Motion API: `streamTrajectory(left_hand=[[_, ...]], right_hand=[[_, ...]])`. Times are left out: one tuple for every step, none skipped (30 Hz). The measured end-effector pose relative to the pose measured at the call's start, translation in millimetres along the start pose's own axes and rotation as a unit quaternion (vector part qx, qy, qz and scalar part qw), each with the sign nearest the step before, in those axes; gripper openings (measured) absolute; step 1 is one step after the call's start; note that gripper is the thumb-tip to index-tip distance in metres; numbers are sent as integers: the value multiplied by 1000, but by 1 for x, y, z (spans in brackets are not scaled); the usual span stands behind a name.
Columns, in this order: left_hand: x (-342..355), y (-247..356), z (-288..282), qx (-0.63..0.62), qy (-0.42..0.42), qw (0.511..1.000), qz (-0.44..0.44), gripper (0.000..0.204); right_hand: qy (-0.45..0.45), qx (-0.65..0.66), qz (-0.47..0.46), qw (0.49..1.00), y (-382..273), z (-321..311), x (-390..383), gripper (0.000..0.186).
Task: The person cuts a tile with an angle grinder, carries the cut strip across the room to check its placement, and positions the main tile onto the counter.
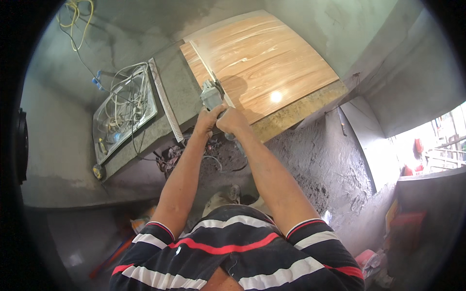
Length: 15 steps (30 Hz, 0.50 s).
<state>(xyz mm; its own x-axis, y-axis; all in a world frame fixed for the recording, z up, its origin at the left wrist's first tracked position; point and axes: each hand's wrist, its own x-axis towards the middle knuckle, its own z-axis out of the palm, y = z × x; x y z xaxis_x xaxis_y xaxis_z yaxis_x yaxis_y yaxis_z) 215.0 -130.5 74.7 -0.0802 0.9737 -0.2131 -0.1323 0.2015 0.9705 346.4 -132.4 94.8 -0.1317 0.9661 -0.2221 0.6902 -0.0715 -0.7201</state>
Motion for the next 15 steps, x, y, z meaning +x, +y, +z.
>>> streamTrajectory(left_hand=[[0,0,0,-13,1,1000,10,54],[-1,0,1,-17,-3,1000,10,54],[-2,0,1,-12,0,1000,3,55],[-3,0,2,-8,10,1000,-2,56],[-4,1,4,-7,6,1000,-9,56],[-4,1,5,-7,22,1000,-6,57],[-5,2,5,-5,41,999,-2,59],[-6,3,5,-3,41,999,-9,59],[-6,4,5,1,35,999,-20,60],[-6,5,5,4,33,999,-29,62],[-6,5,4,1,26,999,-26,62],[-5,5,4,14,19,1000,-16,62],[-6,4,3,23,23,999,-6,63],[-6,4,2,27,19,999,-18,63],[-5,4,3,21,28,999,-41,63]], right_hand=[[-6,-1,-1,1000,-1,0,0,41],[-19,-3,3,1000,-1,-1,0,40],[-20,-6,0,1000,-2,-1,0,40],[-18,-4,-2,1000,-2,-2,-1,39],[-24,-4,3,1000,-2,-3,-1,38],[-22,-4,-4,1000,-2,-4,-2,38],[-28,4,-3,1000,-2,-5,-2,40],[-36,20,-8,999,-2,-6,-3,42],[-38,17,9,999,-1,-5,-3,42],[-45,1,14,999,-1,-4,-3,42],[-45,-12,15,999,0,-4,-1,42],[-48,-17,18,999,0,-4,1,42],[-22,-20,-6,1000,1,-2,1,40],[-9,-23,-22,999,3,0,0,38],[-2,-22,-23,999,4,1,0,38]])
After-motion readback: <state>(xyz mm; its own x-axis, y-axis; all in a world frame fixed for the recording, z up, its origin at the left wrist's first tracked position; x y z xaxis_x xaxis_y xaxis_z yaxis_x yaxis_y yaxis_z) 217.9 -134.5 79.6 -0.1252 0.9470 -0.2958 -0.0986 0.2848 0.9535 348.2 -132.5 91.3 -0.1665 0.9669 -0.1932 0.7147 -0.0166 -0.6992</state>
